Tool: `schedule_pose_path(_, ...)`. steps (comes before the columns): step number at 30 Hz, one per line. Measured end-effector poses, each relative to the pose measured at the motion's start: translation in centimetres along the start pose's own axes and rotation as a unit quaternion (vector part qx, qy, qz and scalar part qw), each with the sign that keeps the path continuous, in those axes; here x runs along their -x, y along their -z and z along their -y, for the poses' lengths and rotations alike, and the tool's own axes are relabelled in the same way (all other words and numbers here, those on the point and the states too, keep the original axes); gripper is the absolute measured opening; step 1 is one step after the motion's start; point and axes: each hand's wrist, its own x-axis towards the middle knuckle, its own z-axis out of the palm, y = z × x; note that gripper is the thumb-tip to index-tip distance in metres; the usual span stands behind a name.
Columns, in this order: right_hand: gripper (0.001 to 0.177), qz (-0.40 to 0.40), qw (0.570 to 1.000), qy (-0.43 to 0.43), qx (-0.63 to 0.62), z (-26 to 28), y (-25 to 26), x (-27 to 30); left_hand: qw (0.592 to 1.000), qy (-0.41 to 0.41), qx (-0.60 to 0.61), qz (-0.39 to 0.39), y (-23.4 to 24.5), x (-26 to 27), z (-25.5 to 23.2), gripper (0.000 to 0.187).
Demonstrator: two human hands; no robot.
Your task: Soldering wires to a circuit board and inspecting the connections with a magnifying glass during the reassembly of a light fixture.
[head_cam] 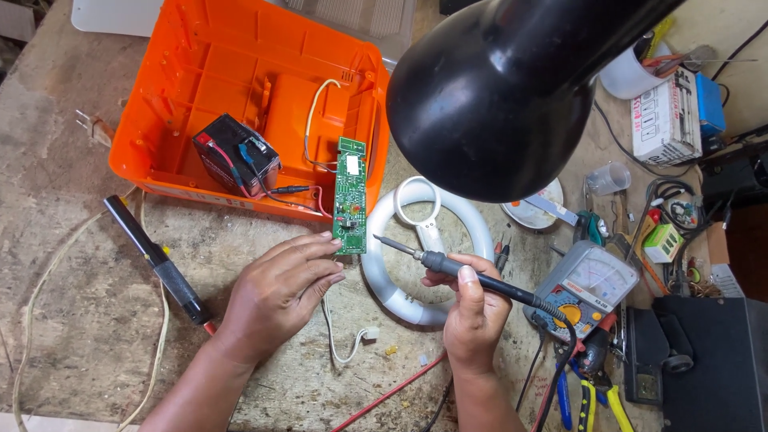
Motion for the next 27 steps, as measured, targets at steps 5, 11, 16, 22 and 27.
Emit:
schedule_pose_path(5,0.03,0.004,1.0,0.0,0.009,0.4,0.6,-0.1,1.0,0.0,-0.016,-0.016,-0.7,0.3,-0.3,0.015)
schedule_pose_path(11,0.032,0.026,0.998,-0.029,0.052,1.1,1.7,0.1,0.996,0.078,-0.002,-0.037,-2.0,1.2,-1.0,0.018)
schedule_pose_path(16,0.029,0.017,0.999,-0.031,-0.005,-1.3,2.2,1.0,0.995,0.09,-0.005,-0.049,-3.0,1.7,-1.3,0.019)
schedule_pose_path(22,0.028,0.022,0.999,-0.034,0.02,-1.1,2.3,1.0,0.991,0.107,0.055,-0.06,-3.3,1.4,-1.4,0.015)
schedule_pose_path(27,0.028,0.014,1.0,-0.027,-0.003,-1.2,2.7,0.8,0.993,0.1,0.038,-0.059,-3.7,1.6,-1.2,0.016)
